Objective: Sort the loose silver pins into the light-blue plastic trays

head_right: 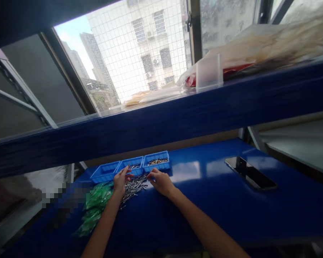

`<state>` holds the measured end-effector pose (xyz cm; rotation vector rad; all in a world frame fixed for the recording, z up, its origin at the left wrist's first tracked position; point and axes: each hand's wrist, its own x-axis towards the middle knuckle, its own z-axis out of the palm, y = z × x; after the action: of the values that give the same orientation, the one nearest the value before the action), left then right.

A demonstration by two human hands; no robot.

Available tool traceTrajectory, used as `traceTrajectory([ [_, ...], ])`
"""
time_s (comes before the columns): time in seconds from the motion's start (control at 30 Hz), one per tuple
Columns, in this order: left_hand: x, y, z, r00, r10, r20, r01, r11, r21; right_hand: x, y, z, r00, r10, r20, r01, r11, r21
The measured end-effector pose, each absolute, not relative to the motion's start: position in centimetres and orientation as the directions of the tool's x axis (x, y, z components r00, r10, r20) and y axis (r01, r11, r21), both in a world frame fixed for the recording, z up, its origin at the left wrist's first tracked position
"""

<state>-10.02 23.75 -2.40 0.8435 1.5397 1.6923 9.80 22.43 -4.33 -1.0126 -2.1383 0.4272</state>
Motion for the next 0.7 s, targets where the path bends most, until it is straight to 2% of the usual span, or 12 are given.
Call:
traceTrajectory([
  [0.1, -10.7, 24.2, -1.8, -0.514, 0.857, -0.020, -0.014, 0.015, 1.000, 9.3, 22.3, -4.1, -0.444, 0.725, 0.527, 0.514, 0.688, -0.513],
  [0.2, -10.2, 23.6, -1.9, -0.480, 0.865, 0.146, 0.199, -0.055, 0.978, 9.1, 22.4, -4.0, -0.437, 0.716, 0.544, 0.508, 0.696, -0.507],
  [0.3, -8.9, 22.6, -2.7, -0.410, 0.800, 0.439, 0.530, -0.182, 0.828, 9.3, 22.6, -3.7, -0.416, 0.719, 0.557, 0.523, 0.690, -0.500],
  [0.43, -7.2, 21.7, -3.9, -0.177, 0.768, 0.615, 0.778, -0.274, 0.566, 10.1, 23.3, -3.4, -0.348, 0.743, 0.571, 0.560, 0.654, -0.509],
  [0.57, -6.5, 21.8, -4.8, 0.104, 0.804, 0.586, 0.878, -0.351, 0.325, 11.0, 24.0, -3.3, -0.239, 0.773, 0.587, 0.565, 0.602, -0.563],
  [0.7, -6.3, 21.9, -5.5, 0.162, 0.865, 0.475, 0.912, -0.316, 0.263, 11.3, 24.2, -3.8, -0.199, 0.793, 0.576, 0.564, 0.573, -0.595],
])
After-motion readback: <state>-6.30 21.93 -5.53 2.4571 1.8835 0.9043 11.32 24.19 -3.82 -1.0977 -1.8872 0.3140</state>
